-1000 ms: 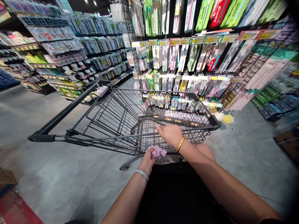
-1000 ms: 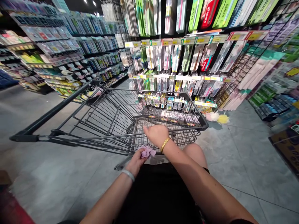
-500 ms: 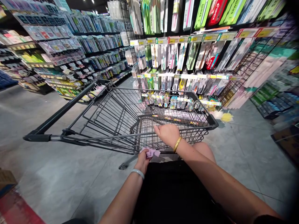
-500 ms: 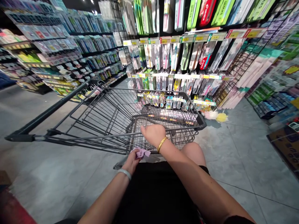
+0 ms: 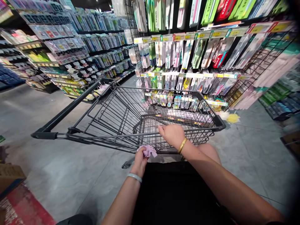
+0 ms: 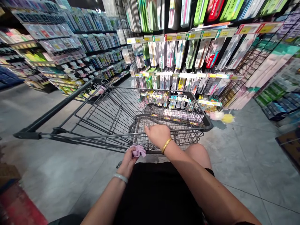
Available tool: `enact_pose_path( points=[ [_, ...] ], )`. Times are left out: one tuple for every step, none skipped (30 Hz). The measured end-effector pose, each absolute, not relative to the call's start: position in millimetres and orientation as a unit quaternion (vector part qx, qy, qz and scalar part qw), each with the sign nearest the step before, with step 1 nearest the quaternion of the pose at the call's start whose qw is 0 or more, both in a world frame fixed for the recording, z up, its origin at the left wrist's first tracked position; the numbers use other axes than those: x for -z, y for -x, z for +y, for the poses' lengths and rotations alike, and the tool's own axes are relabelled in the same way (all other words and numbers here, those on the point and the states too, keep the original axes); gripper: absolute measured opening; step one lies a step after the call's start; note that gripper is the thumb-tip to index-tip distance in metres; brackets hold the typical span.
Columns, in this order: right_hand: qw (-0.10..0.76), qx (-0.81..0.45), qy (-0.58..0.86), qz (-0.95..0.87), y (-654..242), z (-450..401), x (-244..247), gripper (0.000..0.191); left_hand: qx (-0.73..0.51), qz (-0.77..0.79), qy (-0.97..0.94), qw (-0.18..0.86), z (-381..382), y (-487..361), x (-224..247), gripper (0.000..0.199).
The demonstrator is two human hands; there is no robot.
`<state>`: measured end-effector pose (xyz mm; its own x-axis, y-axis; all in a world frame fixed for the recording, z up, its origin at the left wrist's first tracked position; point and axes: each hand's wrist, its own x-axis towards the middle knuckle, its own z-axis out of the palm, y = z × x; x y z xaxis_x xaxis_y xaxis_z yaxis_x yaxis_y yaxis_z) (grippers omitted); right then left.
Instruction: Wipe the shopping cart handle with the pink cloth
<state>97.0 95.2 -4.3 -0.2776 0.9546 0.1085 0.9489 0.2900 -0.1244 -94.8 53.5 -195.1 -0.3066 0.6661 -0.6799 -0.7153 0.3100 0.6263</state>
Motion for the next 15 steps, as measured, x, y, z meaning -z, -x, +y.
enact_pose_path(
  points=[
    [0.078,-0.017,0.598,-0.798,-97.1,95.6,4.1,0.068,-0.595,0.552,0.018,0.584,51.6,98.1,193.1,0.014],
    [0.075,-0.017,0.600,-0.796,-97.0,96.0,3.8,0.068,-0.602,0.550,0.016,0.579,48.3,101.4,192.4,0.014],
    [0.071,-0.019,0.603,-0.795,-96.8,96.3,3.4,0.068,-0.605,0.551,0.017,0.575,43.9,104.2,193.5,0.015],
    [0.069,-0.020,0.604,-0.794,-96.5,96.4,3.0,0.068,-0.605,0.556,0.022,0.570,38.9,106.5,196.2,0.017],
    [0.068,-0.022,0.605,-0.793,-96.2,96.3,2.7,0.068,-0.602,0.564,0.031,0.564,33.9,108.2,200.5,0.018],
    [0.067,-0.023,0.605,-0.793,-95.7,96.0,2.5,0.068,-0.594,0.576,0.044,0.559,29.6,109.4,205.8,0.018],
    [0.067,-0.024,0.604,-0.793,-95.3,95.4,2.4,0.068,-0.583,0.590,0.060,0.555,26.5,110.3,211.5,0.017],
    [0.067,-0.025,0.604,-0.794,-94.9,94.8,2.5,0.068,-0.571,0.602,0.075,0.553,25.1,111.1,216.9,0.017],
    [0.068,-0.025,0.603,-0.794,-94.6,94.1,2.6,0.068,-0.561,0.610,0.088,0.553,25.5,112.1,221.3,0.021],
    [0.070,-0.023,0.602,-0.795,-94.4,93.4,2.8,0.067,-0.553,0.615,0.096,0.554,27.4,113.4,224.1,0.028],
    [0.071,-0.021,0.600,-0.796,-94.2,92.9,3.0,0.067,-0.549,0.615,0.099,0.557,30.3,114.9,225.3,0.034],
    [0.073,-0.019,0.599,-0.798,-94.2,92.6,3.3,0.068,-0.550,0.612,0.098,0.559,33.4,116.9,224.9,0.038],
    [0.072,-0.019,0.597,-0.798,-94.1,92.4,3.4,0.068,-0.555,0.608,0.094,0.560,36.2,119.3,223.0,0.040],
    [0.071,-0.020,0.598,-0.798,-94.1,92.5,3.6,0.069,-0.562,0.603,0.089,0.559,37.9,122.1,220.3,0.040],
    [0.067,-0.024,0.599,-0.798,-94.1,92.8,3.8,0.070,-0.571,0.598,0.085,0.556,38.2,125.2,217.1,0.038]
  ],
)
